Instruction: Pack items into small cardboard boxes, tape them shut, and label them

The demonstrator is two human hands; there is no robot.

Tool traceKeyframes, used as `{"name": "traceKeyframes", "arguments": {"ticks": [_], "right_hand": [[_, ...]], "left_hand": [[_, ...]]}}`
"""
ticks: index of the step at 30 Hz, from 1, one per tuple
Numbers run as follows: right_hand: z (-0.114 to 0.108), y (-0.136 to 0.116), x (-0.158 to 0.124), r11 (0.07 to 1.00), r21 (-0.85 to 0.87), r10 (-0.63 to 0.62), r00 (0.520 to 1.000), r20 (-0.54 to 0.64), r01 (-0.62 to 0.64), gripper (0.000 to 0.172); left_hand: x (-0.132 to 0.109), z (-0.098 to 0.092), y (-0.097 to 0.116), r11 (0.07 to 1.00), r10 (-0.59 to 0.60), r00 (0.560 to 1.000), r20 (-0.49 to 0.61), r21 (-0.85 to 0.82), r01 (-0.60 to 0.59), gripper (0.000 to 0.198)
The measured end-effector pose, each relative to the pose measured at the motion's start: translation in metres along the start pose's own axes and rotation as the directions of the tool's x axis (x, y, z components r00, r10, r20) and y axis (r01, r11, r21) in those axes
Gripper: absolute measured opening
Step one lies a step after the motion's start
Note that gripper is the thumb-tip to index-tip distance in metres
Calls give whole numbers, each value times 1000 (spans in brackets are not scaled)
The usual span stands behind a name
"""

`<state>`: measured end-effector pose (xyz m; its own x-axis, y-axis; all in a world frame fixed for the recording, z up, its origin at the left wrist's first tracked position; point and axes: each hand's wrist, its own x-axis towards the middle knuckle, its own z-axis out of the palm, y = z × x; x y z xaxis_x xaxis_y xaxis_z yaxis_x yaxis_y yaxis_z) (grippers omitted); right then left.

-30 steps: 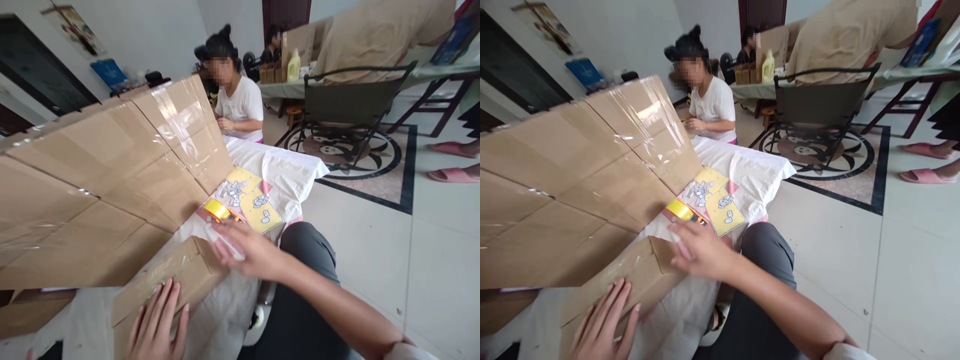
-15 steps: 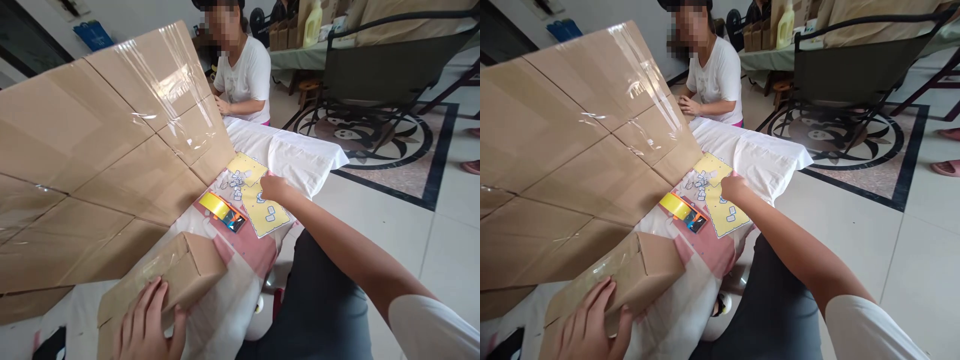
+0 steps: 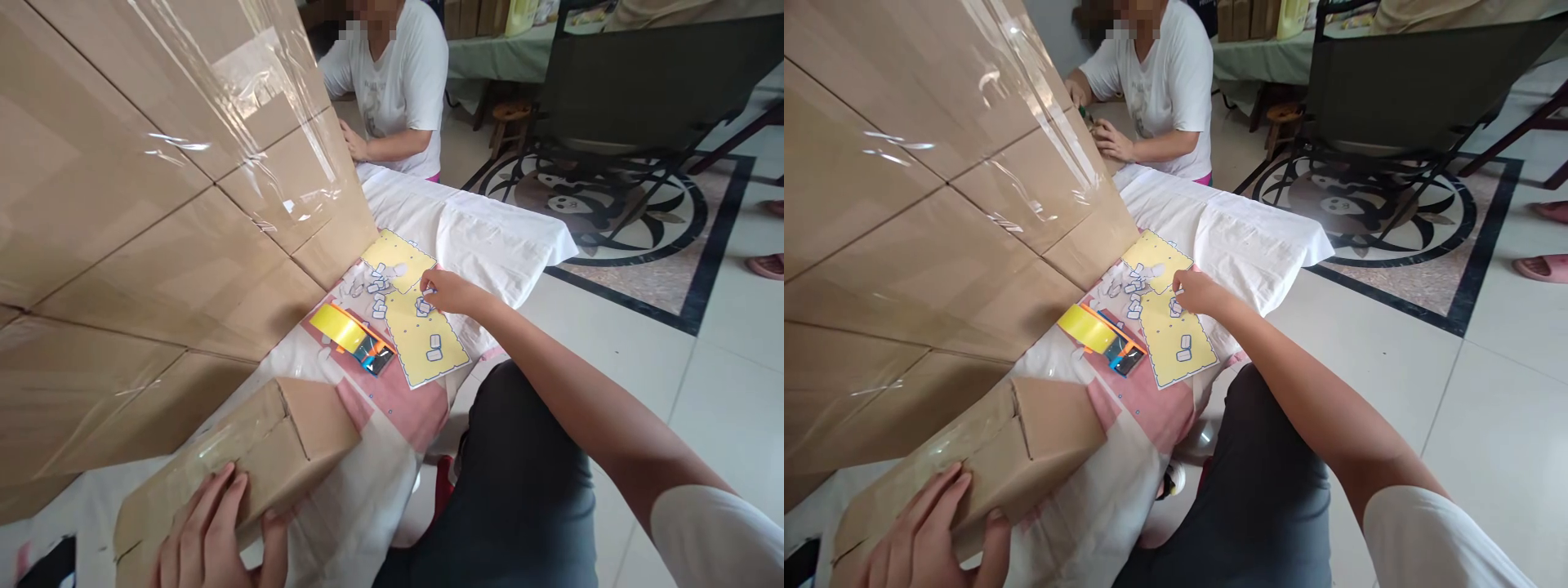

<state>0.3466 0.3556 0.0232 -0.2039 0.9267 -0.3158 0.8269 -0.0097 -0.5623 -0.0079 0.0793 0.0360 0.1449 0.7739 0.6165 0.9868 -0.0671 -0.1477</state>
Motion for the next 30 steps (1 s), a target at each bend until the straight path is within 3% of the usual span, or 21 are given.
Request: {"name": "traceKeyframes", "arguments": {"ticks": [2, 4, 6, 8, 9, 10, 13, 16, 21, 27, 30], "right_hand": [[1, 2, -1, 986, 169, -21, 999, 36, 15, 24], [1, 4, -4, 930, 365, -62, 995, 76, 30, 23], [1, 4, -7, 864, 501, -120, 987, 103, 53, 19], [1, 3, -11, 811, 580, -179, 977, 116, 80, 13], [1, 3, -13, 789, 608, -198, 973, 121, 85, 8], [1, 2, -15, 772, 629, -211, 969, 128, 85, 4], [3, 0, -20, 738, 671, -224, 965, 140, 74, 6], [5, 1, -26, 719, 690, -224, 968, 113, 86, 7], [8, 6, -35, 697, 698, -294, 953, 69, 164, 17], [6, 9, -42, 720, 647, -353, 935, 30, 252, 17], [4, 9, -45, 726, 646, -346, 937, 47, 236, 19]], "left_hand": [[3, 1, 4, 1000, -29, 999, -42, -4, 29, 65], [9, 2, 12, 1000, 5, 982, -187, -22, -9, 60], [17, 3, 27, 972, 155, 917, -367, -107, -207, 46], [31, 8, 53, 880, 273, 851, -449, -242, -410, 33], [40, 12, 70, 841, 285, 857, -430, -316, -439, 29], [51, 17, 89, 847, 240, 900, -364, -374, -377, 28], [92, 44, 142, 817, 80, 961, -264, -535, -214, 27], [127, 78, 173, 841, -12, 998, -54, -540, -19, 19], [147, 111, 182, 864, -79, 995, 56, -494, 96, 26], [144, 112, 184, 865, -59, 998, 25, -498, 63, 14], [143, 112, 186, 894, -26, 999, 26, -447, 34, 12]]}}
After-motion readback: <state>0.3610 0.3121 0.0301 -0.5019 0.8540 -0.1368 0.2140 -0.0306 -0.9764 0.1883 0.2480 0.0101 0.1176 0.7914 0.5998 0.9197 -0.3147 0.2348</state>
